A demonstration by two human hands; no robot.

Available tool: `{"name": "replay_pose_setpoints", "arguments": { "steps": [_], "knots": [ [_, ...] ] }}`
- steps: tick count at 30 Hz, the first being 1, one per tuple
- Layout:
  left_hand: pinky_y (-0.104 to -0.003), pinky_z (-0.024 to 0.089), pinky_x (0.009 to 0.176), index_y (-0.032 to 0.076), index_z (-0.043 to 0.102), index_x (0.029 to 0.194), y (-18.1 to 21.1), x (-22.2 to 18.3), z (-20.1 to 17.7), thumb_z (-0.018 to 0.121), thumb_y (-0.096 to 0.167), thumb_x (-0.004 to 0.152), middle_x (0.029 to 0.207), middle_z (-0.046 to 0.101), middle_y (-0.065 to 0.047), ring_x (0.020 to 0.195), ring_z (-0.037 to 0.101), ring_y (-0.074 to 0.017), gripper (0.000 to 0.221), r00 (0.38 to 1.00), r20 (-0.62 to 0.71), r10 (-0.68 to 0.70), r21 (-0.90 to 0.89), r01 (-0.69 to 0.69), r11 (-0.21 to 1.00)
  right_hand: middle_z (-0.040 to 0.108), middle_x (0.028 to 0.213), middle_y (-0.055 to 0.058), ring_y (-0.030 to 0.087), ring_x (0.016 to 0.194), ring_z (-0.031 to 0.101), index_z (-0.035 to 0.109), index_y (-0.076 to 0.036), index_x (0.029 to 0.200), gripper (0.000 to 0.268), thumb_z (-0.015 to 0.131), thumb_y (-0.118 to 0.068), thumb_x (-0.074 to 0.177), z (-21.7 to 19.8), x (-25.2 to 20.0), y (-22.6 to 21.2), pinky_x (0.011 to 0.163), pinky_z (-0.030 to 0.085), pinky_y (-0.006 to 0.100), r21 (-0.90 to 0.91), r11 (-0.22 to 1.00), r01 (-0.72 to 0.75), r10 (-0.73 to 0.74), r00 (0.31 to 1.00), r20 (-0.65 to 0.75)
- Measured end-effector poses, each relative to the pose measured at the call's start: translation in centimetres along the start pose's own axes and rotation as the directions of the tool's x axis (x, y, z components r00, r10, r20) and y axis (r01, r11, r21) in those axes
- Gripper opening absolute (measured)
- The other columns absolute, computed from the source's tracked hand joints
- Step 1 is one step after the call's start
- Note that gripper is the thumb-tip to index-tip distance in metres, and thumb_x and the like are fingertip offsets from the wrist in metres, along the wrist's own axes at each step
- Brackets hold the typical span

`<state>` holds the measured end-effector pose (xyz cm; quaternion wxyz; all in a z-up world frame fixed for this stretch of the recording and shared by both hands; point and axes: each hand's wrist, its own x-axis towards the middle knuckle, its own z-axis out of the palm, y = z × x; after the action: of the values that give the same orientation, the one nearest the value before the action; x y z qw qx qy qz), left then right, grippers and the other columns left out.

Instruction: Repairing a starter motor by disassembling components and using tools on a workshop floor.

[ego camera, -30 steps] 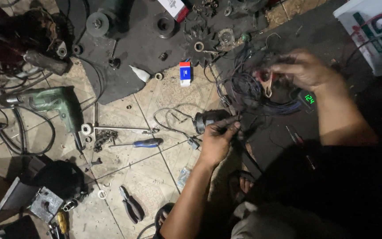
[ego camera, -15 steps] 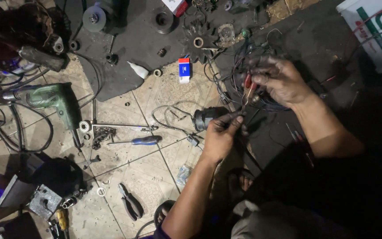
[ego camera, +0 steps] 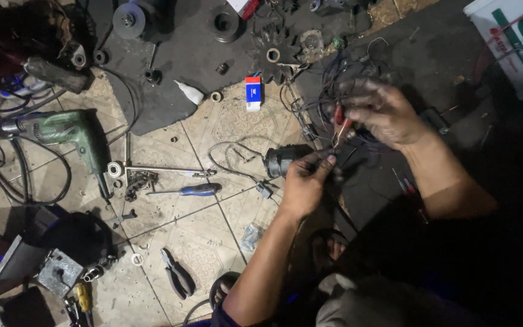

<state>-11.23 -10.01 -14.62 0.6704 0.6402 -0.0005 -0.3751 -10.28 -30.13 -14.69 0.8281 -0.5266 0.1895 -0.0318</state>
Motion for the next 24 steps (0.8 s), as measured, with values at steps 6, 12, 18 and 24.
{"name": "replay_pose_setpoints", "arguments": {
  "steps": [6,12,18,24],
  "knots": [
    [-0.029,0.058,0.092,0.004,0.074,0.121,-2.1,1.7,-6.6,0.065,0.026,0.097,0.117,0.077,-0.010,0.105,0.071,-0.0154,0.034,0.972,-0.217,0.095,0.062,-0.084,0.995,0.077,0.114,0.005,0.016,0.096,0.078,0.066,-0.009,0.119,0.025,0.068,-0.020,0.096,-7.9,3.0,0.1,0.087,0.065,0.027,-0.045,0.957,-0.287,0.255,0.904,-0.342],
    [-0.026,0.039,0.033,0.008,0.069,0.096,0.8,0.9,-16.3,0.052,0.020,0.098,0.066,0.056,-0.003,0.052,0.052,-0.0100,0.021,0.615,-0.787,0.055,0.005,-0.082,0.997,0.056,0.147,0.028,0.039,0.136,0.051,0.055,0.007,0.146,0.050,0.080,0.021,0.105,-19.4,1.2,1.8,0.113,0.038,0.049,-0.923,0.306,0.232,-0.780,0.617,-0.103],
    [-0.024,0.037,0.043,0.005,0.066,0.092,-4.3,1.6,-16.4,0.056,0.012,0.102,0.064,0.054,-0.001,0.054,0.047,-0.0083,0.015,0.658,-0.714,0.239,0.034,-0.309,0.951,0.073,0.116,0.011,0.020,0.102,0.069,0.071,-0.003,0.130,0.017,0.070,-0.005,0.114,-8.5,-0.6,-0.1,0.083,0.054,0.031,-0.818,0.536,0.209,-0.544,0.827,-0.144],
    [-0.024,0.039,0.047,0.006,0.066,0.097,-3.6,0.9,-14.9,0.053,0.016,0.102,0.062,0.053,-0.002,0.054,0.046,-0.0085,0.017,0.683,-0.702,0.203,0.066,-0.222,0.973,0.058,0.140,0.029,0.044,0.121,0.060,0.043,0.006,0.151,0.067,0.066,-0.037,0.104,0.6,7.6,5.2,0.096,0.052,0.049,-0.971,0.231,-0.057,0.029,0.998,-0.051]
  ]
}}
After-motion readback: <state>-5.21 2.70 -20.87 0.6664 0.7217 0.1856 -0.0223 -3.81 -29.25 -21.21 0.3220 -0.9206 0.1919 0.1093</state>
